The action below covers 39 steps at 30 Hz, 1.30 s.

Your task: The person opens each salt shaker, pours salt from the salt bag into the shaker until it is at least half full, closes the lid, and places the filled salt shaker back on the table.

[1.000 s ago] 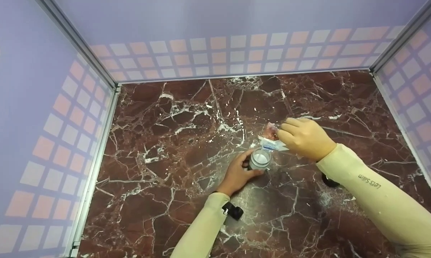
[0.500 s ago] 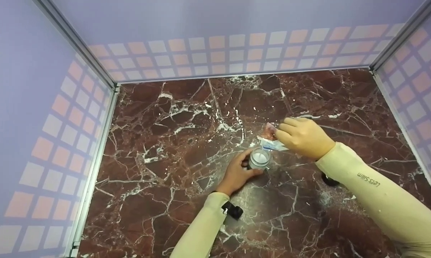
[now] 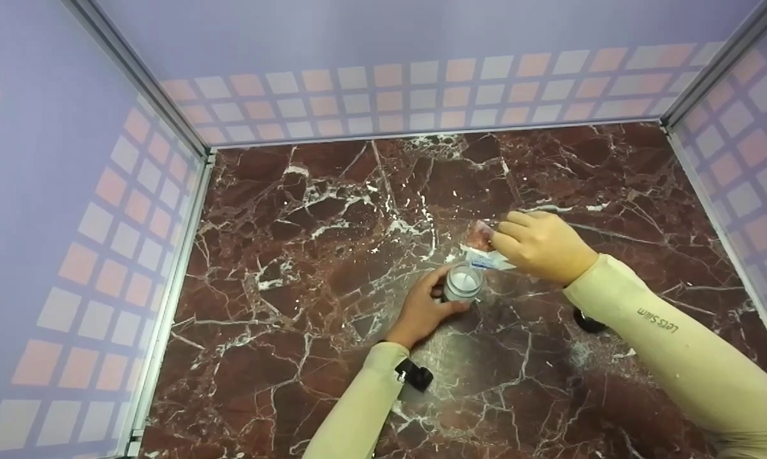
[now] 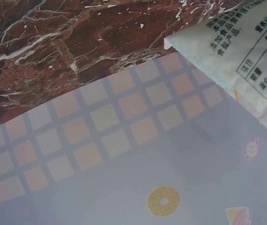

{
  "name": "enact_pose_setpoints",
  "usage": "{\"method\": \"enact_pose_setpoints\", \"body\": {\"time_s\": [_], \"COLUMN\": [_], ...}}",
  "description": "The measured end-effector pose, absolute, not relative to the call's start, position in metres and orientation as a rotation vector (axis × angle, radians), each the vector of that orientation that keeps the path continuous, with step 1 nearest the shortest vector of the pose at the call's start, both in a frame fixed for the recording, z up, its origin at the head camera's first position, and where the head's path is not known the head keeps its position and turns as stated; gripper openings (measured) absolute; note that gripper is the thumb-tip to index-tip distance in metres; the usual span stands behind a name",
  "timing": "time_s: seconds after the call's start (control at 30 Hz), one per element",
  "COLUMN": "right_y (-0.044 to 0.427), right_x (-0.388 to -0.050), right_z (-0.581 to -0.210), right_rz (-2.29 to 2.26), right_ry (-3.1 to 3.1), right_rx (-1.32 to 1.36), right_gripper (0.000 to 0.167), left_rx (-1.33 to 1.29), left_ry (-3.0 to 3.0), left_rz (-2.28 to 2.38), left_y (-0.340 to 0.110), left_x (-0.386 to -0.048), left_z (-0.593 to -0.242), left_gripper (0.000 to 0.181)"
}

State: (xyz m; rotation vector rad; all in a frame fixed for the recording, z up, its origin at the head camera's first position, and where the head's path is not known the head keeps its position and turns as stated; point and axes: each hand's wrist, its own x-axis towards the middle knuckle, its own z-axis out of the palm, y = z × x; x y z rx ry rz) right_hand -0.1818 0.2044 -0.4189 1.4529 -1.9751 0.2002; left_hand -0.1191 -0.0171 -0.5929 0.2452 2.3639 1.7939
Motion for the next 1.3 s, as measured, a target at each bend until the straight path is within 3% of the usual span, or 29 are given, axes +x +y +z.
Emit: {"method": "enact_pose_setpoints", "body": {"time_s": [0.5,1.3], "right_y": [0.217,0.216], "right_x": [-0.173,-0.131], "right_z": [-0.451,-0.524], "right_rz": [0.446,0.959], "right_ry": [-1.956,-1.834], "right_rx": [1.223,0.399], "right_gripper": [0.027,0.029], "left_rx": [0.224,0.205], "left_ry": [2.382,2.361], "left_rz": [1.775,1.789], "left_y": [-0.016,-0.018], "left_x": [-0.118,-0.117], "left_z": [-0.596,-0.595], "left_gripper": [0.080,0.079]}}
